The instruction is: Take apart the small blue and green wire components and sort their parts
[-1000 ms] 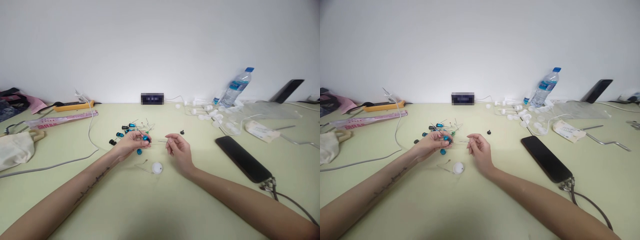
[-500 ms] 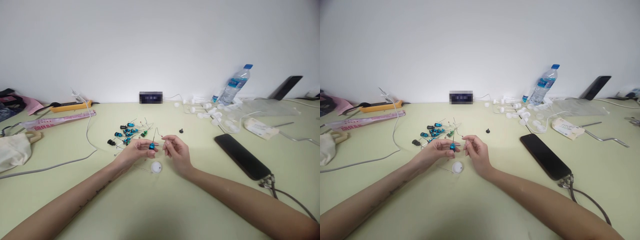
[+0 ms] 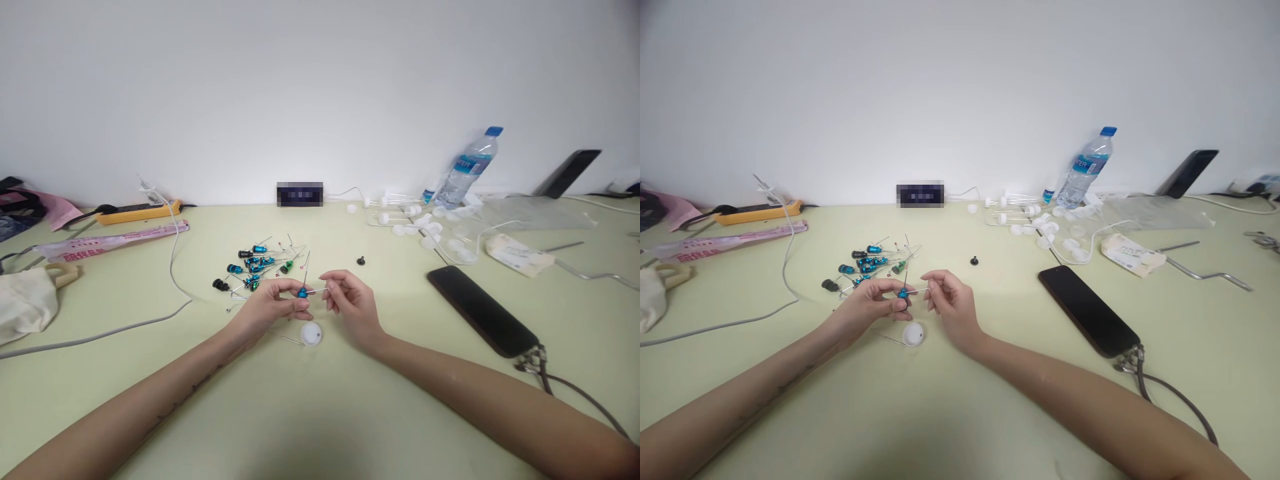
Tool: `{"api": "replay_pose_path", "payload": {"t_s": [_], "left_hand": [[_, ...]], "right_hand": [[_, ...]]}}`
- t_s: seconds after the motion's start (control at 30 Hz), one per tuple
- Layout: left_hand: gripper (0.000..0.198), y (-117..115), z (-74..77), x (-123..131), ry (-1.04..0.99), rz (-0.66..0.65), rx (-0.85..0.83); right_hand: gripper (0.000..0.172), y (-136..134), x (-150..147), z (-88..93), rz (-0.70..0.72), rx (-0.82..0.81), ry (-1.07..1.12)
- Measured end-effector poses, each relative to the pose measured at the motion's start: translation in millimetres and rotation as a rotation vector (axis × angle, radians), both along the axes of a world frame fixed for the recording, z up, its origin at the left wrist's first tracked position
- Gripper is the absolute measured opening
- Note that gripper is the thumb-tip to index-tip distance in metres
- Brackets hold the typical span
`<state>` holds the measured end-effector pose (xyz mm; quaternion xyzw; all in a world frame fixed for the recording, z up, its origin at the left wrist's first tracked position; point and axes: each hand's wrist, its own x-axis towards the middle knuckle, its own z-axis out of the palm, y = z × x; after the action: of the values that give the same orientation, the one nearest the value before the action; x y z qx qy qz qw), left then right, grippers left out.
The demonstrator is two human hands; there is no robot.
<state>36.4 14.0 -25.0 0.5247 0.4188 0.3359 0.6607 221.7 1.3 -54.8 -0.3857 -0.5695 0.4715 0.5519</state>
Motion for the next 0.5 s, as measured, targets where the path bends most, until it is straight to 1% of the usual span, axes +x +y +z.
{"api": "replay_pose_path", "payload": {"t_s": [0.1,0.3,0.5], "left_hand": [[0.023,-2,-0.6,1,0.009,0.008,0.031],[0.031,-8,1.7,4,0.045,0.013,0.066],[0.029,-11,3.9,6,0.068,0.021,0.105]], "right_hand": [[0.018,1,0,-0.4,0.0,0.001,-0.007],[0.017,1,0,0.1,0.005,0.003,0.009],[0.017,0,0,-0.1,0.016,0.011,0.023]]}}
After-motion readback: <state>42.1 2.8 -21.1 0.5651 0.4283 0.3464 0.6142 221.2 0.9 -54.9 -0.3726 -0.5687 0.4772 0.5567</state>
